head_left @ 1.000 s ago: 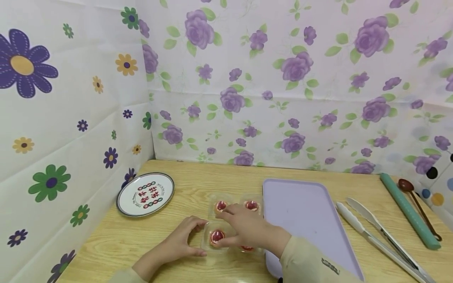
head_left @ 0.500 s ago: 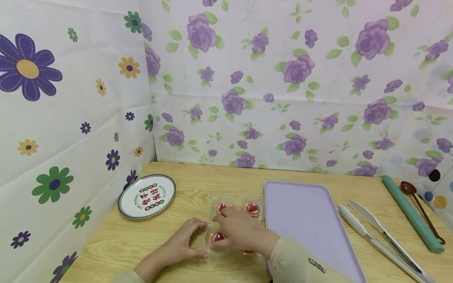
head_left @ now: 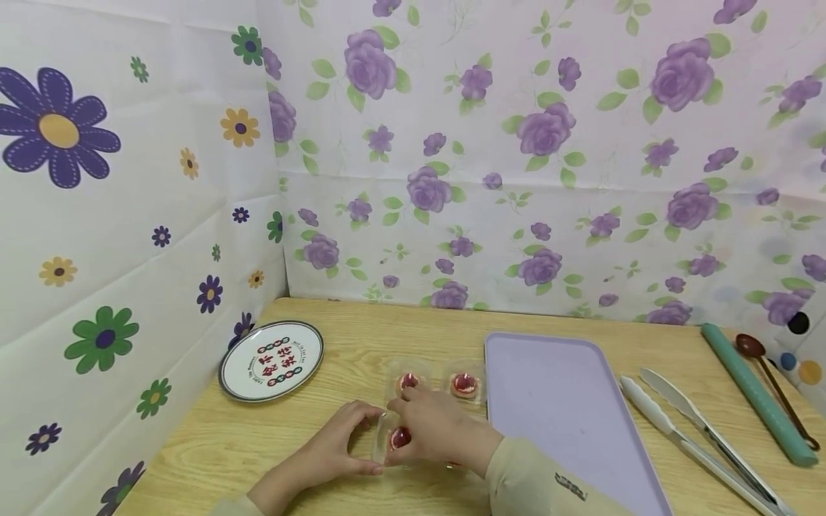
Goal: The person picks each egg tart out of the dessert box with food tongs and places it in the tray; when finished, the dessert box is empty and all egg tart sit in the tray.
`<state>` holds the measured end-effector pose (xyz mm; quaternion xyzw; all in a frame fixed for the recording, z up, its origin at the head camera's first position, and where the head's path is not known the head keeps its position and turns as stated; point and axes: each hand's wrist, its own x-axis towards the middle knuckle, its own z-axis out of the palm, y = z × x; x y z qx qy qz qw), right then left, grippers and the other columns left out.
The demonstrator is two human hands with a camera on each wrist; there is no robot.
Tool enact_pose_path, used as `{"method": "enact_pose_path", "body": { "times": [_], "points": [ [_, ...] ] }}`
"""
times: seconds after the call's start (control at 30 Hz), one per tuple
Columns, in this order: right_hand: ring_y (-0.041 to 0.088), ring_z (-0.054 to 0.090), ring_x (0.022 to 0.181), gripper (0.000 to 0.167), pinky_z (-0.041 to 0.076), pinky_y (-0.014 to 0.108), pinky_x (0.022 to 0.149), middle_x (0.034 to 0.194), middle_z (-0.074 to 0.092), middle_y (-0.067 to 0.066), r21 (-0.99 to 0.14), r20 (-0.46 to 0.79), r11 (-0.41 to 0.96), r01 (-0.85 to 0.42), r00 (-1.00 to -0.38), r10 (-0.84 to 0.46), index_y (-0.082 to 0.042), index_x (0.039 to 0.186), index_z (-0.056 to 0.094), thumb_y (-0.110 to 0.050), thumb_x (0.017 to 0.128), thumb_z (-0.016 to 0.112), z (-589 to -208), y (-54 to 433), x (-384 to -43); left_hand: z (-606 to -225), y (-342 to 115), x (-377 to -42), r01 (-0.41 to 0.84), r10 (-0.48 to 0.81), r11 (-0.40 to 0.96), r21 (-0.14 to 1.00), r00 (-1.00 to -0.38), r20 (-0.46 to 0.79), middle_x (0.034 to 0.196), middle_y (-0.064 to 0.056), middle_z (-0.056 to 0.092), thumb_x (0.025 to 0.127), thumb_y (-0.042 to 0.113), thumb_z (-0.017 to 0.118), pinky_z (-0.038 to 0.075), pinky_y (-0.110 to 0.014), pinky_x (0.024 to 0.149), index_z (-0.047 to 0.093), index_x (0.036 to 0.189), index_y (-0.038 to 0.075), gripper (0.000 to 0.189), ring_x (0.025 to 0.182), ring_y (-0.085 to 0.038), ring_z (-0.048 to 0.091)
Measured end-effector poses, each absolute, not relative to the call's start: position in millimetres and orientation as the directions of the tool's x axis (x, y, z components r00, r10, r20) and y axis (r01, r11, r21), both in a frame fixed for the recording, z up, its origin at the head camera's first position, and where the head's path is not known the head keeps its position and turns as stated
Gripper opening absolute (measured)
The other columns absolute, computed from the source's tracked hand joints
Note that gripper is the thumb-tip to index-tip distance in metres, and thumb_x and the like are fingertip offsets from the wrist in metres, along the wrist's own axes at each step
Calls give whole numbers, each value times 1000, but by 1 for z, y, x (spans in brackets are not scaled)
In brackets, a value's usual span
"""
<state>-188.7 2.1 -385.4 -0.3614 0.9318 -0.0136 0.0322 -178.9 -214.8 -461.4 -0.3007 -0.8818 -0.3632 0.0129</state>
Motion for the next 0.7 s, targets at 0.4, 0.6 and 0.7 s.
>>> {"method": "enact_pose_path", "body": {
  "times": [0.4, 0.6, 0.7],
  "points": [
    [29, 53, 128, 74, 51, 43, 98, 133, 60, 1, -62, -42, 737, -674, -736, -676, -17, 131, 58, -65, 76, 68, -385, 3, -189, -460, -214, -178, 542, 519, 560, 626, -819, 244, 113, 9, 53, 72, 48, 80, 46, -28, 91, 52, 129, 15, 71, 101, -10, 49],
    [28, 53, 127, 73, 52, 41, 96, 132, 60, 2, -81, -41, 732, -676, -732, -680, -17, 133, 57, -63, 77, 68, -385, 5, -190, -459, -213, -178, 562, 527, 557, 612, -808, 263, 111, 8, 53, 72, 47, 80, 46, -28, 90, 53, 128, 13, 71, 100, -11, 49],
    [25, 56, 122, 73, 54, 38, 91, 129, 60, 3, -93, -33, 725, -682, -726, -687, -17, 135, 55, -62, 78, 68, -384, 6, -190, -459, -214, -177, 571, 527, 557, 603, -804, 274, 111, 8, 53, 72, 47, 79, 46, -27, 89, 53, 127, 13, 70, 100, -11, 49]
  ]
}}
